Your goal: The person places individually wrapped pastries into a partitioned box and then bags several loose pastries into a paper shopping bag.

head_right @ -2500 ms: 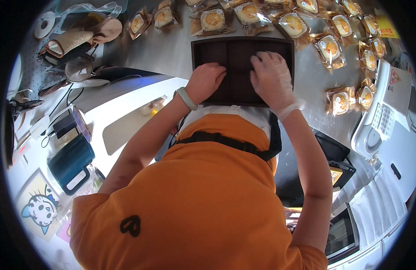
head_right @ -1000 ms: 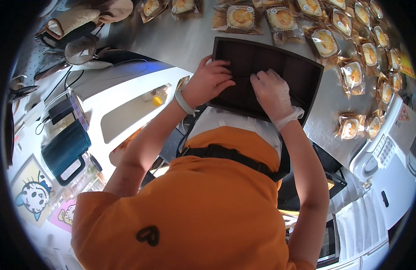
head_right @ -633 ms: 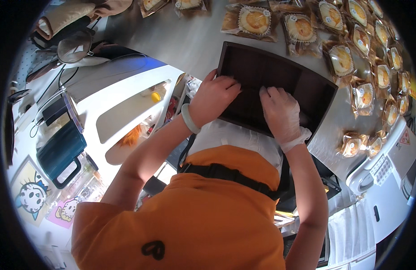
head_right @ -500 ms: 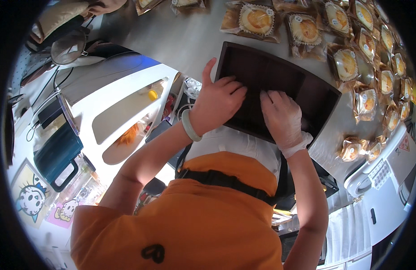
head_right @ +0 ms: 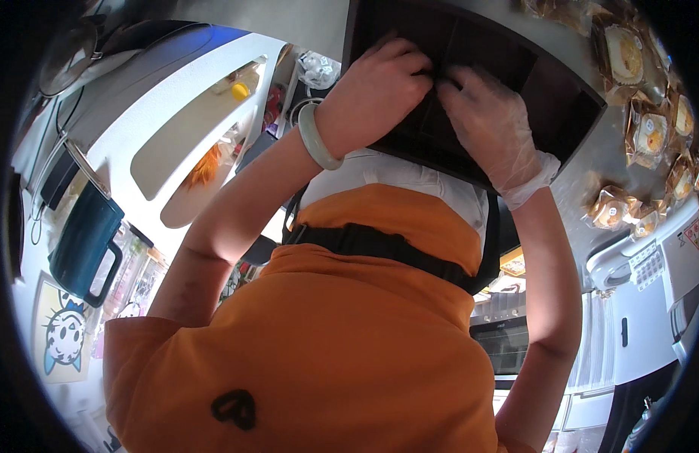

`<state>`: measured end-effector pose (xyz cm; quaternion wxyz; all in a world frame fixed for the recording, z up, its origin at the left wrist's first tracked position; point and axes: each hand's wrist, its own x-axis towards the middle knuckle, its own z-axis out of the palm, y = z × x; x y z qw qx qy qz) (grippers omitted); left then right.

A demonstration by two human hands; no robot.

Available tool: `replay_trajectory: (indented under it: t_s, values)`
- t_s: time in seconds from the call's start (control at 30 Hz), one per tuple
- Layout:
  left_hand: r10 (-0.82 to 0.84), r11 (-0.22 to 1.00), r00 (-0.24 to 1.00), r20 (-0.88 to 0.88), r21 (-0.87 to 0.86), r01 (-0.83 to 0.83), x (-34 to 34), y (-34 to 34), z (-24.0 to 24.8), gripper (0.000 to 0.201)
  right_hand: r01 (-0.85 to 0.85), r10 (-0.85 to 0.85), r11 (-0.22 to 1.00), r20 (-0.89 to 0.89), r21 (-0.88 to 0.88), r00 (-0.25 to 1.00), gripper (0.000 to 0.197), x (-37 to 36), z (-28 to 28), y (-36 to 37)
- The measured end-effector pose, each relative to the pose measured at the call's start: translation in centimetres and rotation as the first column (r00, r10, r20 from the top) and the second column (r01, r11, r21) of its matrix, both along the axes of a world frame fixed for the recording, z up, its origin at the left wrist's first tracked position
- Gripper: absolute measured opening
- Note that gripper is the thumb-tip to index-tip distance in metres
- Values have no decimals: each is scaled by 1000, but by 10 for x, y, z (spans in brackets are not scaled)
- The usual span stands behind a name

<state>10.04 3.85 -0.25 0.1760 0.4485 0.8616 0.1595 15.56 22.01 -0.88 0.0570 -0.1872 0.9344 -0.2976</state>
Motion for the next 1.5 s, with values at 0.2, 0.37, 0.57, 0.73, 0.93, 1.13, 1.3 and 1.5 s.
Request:
replay_trajectory:
  t_s: [0.2,0.37,0.57,0.73,0.93,1.13,1.3,1.5]
  values:
    - [77,996,995,58,40,-79,-2,-1,1,10,122,-121,992,42,-18,992,17,7,-3,-8]
    - [110,992,992,56,48,-113,1,-3,-1,11,77,-77,995,-2,69,997,22,1,-5,-5]
    - [101,993,995,24,50,-102,2,-4,-2,8,64,-62,997,-69,32,996,19,1,-9,-6]
    - [74,997,997,-15,24,-73,0,-6,3,25,114,-112,991,-38,65,993,17,-1,-6,-11]
    - [376,866,917,134,301,-399,-20,-54,29,56,186,-183,980,-48,66,982,13,-5,18,-18]
    - [521,637,567,638,152,-756,-1,-51,2,49,21,-19,1000,-132,13,991,12,-17,15,-29]
    - [495,724,696,520,196,-662,-3,-58,-3,48,16,-13,999,-103,28,995,11,-13,4,-31]
    - [424,755,692,584,194,-627,-12,-61,-9,45,11,-5,999,-173,34,985,6,-21,19,-47]
